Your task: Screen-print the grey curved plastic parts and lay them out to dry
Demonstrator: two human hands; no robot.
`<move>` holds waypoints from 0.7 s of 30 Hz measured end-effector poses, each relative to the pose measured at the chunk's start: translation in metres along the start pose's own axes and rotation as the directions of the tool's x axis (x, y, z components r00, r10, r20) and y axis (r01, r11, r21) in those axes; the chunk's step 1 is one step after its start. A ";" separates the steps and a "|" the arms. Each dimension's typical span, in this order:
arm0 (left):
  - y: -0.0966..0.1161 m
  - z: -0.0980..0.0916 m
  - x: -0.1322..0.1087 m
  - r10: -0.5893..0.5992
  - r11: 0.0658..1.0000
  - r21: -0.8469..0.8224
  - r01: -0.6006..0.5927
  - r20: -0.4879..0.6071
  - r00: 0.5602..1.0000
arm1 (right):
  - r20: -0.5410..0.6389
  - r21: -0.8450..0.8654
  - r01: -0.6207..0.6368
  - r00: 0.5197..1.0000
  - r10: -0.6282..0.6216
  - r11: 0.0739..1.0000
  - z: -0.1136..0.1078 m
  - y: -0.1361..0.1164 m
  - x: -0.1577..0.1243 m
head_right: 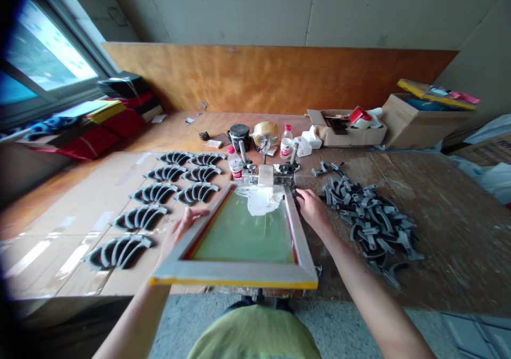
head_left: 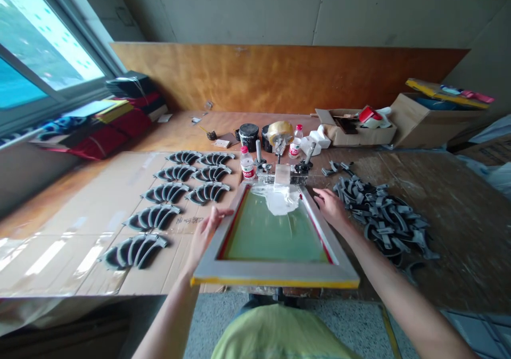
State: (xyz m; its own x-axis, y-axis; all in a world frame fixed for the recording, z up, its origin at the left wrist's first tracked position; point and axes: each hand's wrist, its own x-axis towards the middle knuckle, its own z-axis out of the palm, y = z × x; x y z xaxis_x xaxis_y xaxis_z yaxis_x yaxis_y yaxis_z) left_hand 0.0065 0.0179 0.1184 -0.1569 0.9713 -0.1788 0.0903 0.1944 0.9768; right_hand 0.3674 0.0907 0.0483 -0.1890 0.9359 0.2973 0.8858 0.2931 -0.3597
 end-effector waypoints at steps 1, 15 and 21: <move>-0.018 -0.001 -0.006 -0.069 0.997 0.017 0.069 0.027 0.997 | -0.043 0.013 0.005 0.999 -0.004 1.000 -0.003 -0.002 0.012; -0.142 0.009 -0.001 -0.183 0.980 0.091 0.179 0.037 0.982 | 0.322 -0.061 0.285 0.913 -0.252 0.957 0.034 -0.059 0.027; -0.144 0.010 -0.001 -0.170 0.982 0.084 0.166 0.035 0.985 | 0.399 0.090 0.472 0.790 -0.466 0.877 0.005 -0.043 0.015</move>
State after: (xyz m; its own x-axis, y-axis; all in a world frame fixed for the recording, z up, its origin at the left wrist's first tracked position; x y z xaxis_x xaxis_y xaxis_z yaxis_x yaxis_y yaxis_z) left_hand 0.0034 -0.0100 -0.0235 -0.1351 0.9284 -0.3462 0.1456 0.3642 0.9199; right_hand 0.3243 0.0925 0.0643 -0.7313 0.6802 0.0500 0.6491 0.7167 -0.2550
